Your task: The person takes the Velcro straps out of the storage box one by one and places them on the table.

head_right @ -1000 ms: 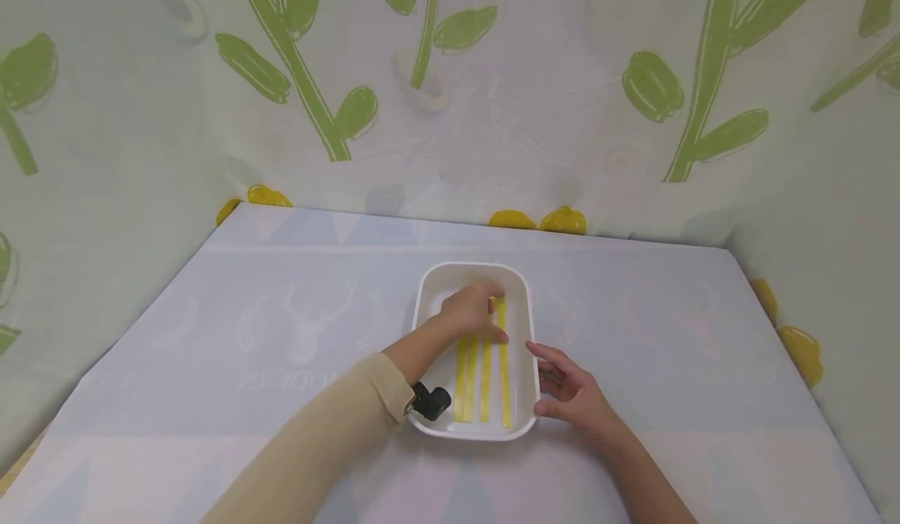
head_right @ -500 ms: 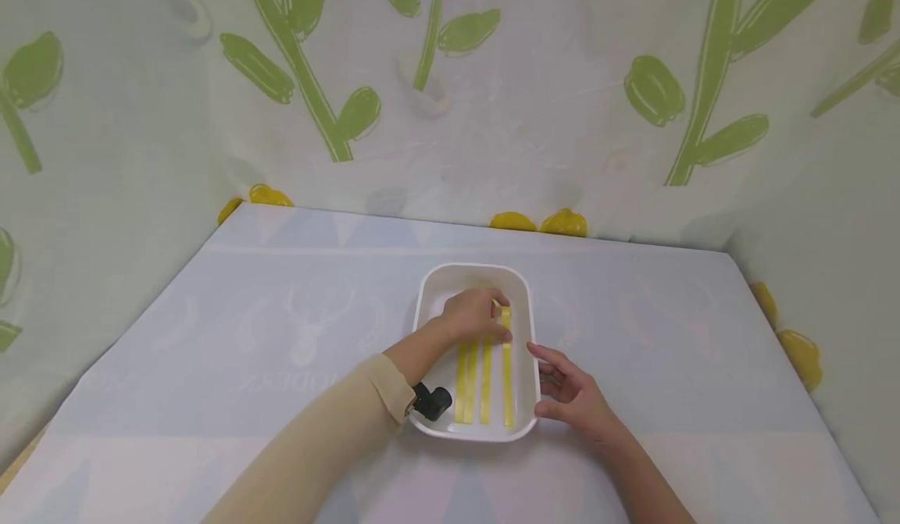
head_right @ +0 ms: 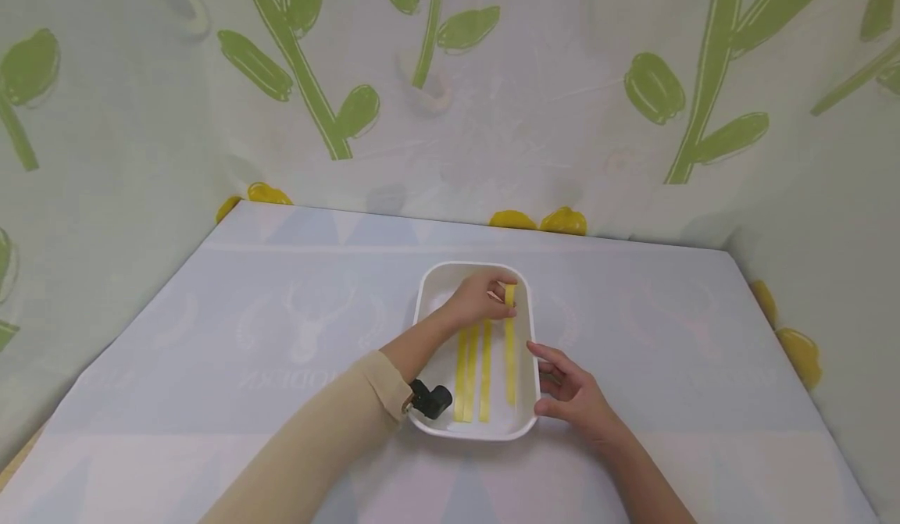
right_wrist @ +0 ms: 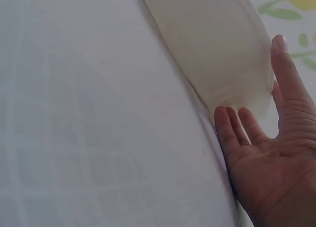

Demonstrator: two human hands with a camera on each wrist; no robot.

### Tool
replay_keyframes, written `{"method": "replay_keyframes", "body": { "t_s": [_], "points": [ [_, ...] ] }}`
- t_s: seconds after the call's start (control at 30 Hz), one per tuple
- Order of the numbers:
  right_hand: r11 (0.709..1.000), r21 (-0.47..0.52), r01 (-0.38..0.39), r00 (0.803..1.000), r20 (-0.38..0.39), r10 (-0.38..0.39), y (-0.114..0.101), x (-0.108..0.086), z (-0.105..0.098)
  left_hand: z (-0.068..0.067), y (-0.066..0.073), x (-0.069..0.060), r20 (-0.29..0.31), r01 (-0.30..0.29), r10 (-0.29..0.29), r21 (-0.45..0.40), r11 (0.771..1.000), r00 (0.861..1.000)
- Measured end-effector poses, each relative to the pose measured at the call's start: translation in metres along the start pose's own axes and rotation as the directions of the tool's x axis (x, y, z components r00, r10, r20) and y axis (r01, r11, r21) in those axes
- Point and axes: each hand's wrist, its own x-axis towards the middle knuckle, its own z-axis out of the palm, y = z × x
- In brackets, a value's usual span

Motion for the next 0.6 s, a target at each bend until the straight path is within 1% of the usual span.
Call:
{"method": "replay_keyframes", "body": {
  "t_s": [0.07,0.1,0.17,0.23,0.3,0.4,0.5,0.53,0.6],
  "points": [
    [1.000,-0.019,-0.015,1.000,-0.012,0.015,0.000,0.000,0.001,-0.001,0.002,0.000,0.010,0.027,-0.026,-0.092,0.995,1.000],
    [0.999,-0.026,-0.020,1.000,-0.015,0.020,0.000,-0.001,0.001,-0.001,0.002,0.000,0.019,0.041,-0.039,-0.145,0.989,0.999],
    [0.999,-0.030,-0.021,1.000,-0.021,0.021,0.000,-0.001,0.001,-0.002,0.004,0.001,0.036,0.059,-0.052,-0.250,0.966,0.998],
    [0.999,-0.032,-0.018,1.000,-0.023,0.018,-0.001,-0.002,0.000,-0.003,0.006,0.001,0.046,0.062,-0.050,-0.325,0.944,0.998],
    [0.999,-0.035,-0.016,1.000,-0.024,0.015,0.000,-0.002,0.000,-0.005,0.007,0.001,0.053,0.047,-0.030,-0.360,0.932,0.998],
    [0.999,-0.044,-0.029,0.999,-0.031,0.028,0.000,-0.001,0.000,-0.007,0.008,0.000,0.067,0.016,0.007,-0.346,0.938,0.998],
    [0.999,-0.040,-0.021,0.999,-0.027,0.020,-0.001,-0.001,0.000,-0.009,0.009,0.000,0.083,-0.009,0.041,-0.352,0.936,0.996],
    [0.999,-0.033,-0.015,1.000,-0.024,0.015,-0.002,-0.001,0.001,-0.009,0.008,0.000,0.083,-0.016,0.050,-0.362,0.932,0.995],
    [1.000,-0.011,0.005,1.000,-0.010,-0.005,-0.003,-0.001,0.001,-0.011,0.008,0.001,0.070,-0.023,0.056,-0.399,0.917,0.996]
  ]
}}
